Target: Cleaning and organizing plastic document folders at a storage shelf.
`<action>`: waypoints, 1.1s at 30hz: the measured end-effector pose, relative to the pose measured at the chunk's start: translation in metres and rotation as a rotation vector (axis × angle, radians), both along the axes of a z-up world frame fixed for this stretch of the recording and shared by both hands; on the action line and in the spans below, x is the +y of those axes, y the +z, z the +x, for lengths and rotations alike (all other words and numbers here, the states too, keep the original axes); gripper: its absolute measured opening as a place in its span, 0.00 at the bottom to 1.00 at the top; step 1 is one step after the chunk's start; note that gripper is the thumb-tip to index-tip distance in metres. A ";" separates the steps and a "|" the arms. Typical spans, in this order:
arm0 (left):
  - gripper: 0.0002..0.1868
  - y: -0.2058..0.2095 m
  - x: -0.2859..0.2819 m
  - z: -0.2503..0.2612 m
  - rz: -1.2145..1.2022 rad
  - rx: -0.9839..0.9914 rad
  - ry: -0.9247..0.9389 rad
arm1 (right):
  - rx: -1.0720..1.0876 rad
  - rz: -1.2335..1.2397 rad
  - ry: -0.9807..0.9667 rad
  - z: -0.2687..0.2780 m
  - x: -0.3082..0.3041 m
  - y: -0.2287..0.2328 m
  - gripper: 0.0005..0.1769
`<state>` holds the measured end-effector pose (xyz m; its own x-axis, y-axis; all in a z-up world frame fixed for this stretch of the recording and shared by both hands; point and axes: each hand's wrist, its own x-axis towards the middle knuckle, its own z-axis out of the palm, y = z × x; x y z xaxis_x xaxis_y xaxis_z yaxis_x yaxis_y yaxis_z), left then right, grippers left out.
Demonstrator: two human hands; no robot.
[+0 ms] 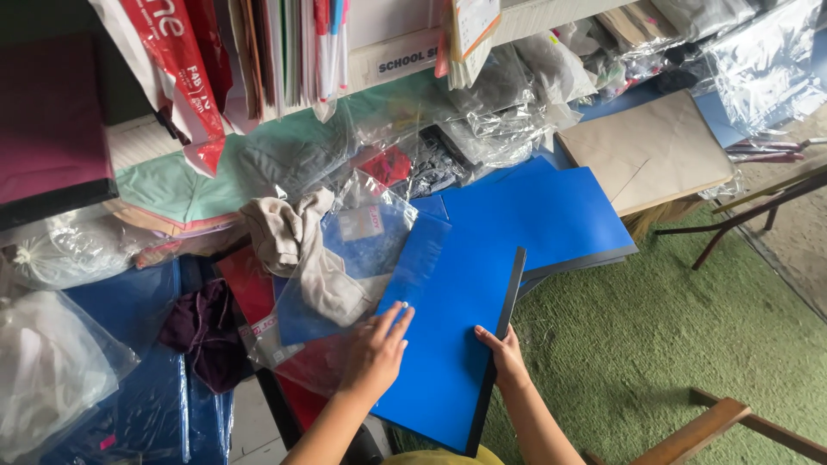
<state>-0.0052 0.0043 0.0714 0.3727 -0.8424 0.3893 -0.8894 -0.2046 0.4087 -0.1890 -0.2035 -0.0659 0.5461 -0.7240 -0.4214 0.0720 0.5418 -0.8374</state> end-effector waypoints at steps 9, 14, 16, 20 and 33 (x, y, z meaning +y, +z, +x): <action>0.21 -0.171 0.143 -0.020 -0.653 1.463 1.104 | -0.020 -0.017 0.022 0.005 0.003 0.006 0.25; 0.17 -0.144 0.129 -0.029 -0.787 1.778 0.833 | -0.013 -0.014 0.040 0.005 0.003 0.006 0.24; 0.16 -0.154 0.127 -0.030 -0.790 1.829 0.799 | -0.020 -0.014 0.053 0.005 0.002 0.006 0.24; 0.19 -0.147 0.117 -0.027 -0.826 1.871 0.891 | -0.023 -0.032 0.081 0.002 0.002 0.007 0.25; 0.21 -0.165 0.091 -0.037 -0.872 1.739 0.883 | 0.022 0.036 0.098 0.002 0.007 0.019 0.25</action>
<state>-0.0424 0.0953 -0.0931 0.7859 -0.1306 -0.6043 0.6000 0.3970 0.6945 -0.1870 -0.1964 -0.0468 0.6036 -0.6517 -0.4592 -0.0010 0.5754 -0.8179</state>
